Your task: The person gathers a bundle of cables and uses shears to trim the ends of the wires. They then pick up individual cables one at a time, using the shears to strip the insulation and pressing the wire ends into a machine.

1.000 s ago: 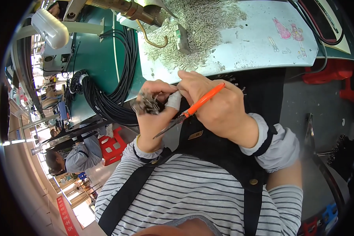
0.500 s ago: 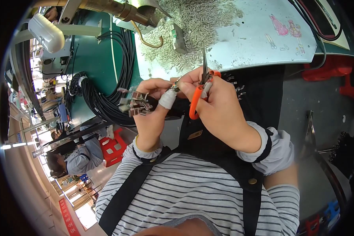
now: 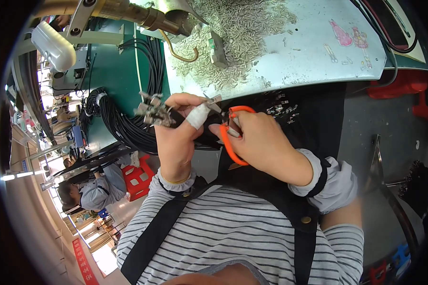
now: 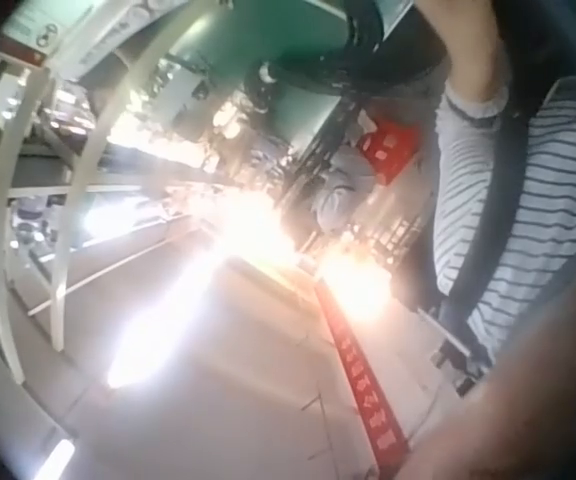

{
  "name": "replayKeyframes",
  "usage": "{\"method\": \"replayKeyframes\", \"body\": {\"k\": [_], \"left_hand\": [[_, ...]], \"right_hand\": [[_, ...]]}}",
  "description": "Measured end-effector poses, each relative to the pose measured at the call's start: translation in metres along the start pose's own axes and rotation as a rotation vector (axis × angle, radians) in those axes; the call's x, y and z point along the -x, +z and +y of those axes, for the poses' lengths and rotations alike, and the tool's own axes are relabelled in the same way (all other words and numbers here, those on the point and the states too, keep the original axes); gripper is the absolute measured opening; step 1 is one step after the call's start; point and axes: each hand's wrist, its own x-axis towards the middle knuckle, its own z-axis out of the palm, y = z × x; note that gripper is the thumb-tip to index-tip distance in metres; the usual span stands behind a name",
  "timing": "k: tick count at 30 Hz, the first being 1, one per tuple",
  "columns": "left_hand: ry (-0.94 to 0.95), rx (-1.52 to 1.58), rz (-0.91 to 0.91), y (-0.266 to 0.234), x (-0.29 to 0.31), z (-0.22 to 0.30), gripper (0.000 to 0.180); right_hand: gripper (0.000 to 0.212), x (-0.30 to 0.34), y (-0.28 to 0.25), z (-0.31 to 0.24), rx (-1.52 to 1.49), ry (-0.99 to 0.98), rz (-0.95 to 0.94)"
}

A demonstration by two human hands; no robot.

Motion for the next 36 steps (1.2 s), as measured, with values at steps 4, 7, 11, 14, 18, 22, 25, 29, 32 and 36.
{"method": "replayKeyframes", "body": {"k": [4, 7, 11, 14, 18, 22, 25, 29, 32, 36], "left_hand": [[-0.231, 0.125, -0.149, -0.013, -0.031, 0.006, 0.015], [-0.206, 0.318, -0.133, -0.011, -0.059, 0.004, 0.015], [-0.226, 0.355, -0.136, -0.005, -0.079, 0.009, 0.016], [-0.262, 0.307, -0.164, -0.009, -0.087, 0.013, 0.017], [-0.309, 0.278, -0.22, -0.014, -0.093, 0.016, 0.017], [-0.314, 0.289, -0.227, -0.018, -0.094, 0.015, 0.016], [-0.287, 0.307, -0.248, -0.02, -0.093, 0.013, 0.015], [-0.247, 0.306, -0.193, -0.016, -0.091, 0.014, 0.014], [-0.258, 0.289, -0.226, -0.016, -0.092, 0.016, 0.012], [-0.232, 0.275, -0.212, -0.015, -0.092, 0.013, 0.013]], "right_hand": [[0.026, -0.007, -0.01, -0.002, -0.544, 0.291, -0.174], [0.024, -0.017, -0.012, -0.006, -0.776, 0.266, 0.005], [0.018, -0.059, -0.024, -0.009, -0.589, 0.065, 0.342], [0.016, -0.079, -0.031, -0.004, -0.453, 0.067, 0.273], [0.014, -0.084, -0.033, -0.006, -0.526, 0.08, 0.162], [0.011, -0.084, -0.029, -0.003, -0.486, 0.053, 0.192], [0.009, -0.085, -0.029, -0.002, -0.529, 0.032, 0.164], [0.008, -0.086, -0.031, -0.003, -0.526, 0.066, 0.143], [0.008, -0.085, -0.03, -0.004, -0.528, 0.052, 0.16], [0.009, -0.086, -0.028, -0.001, -0.504, 0.045, 0.18]]}}
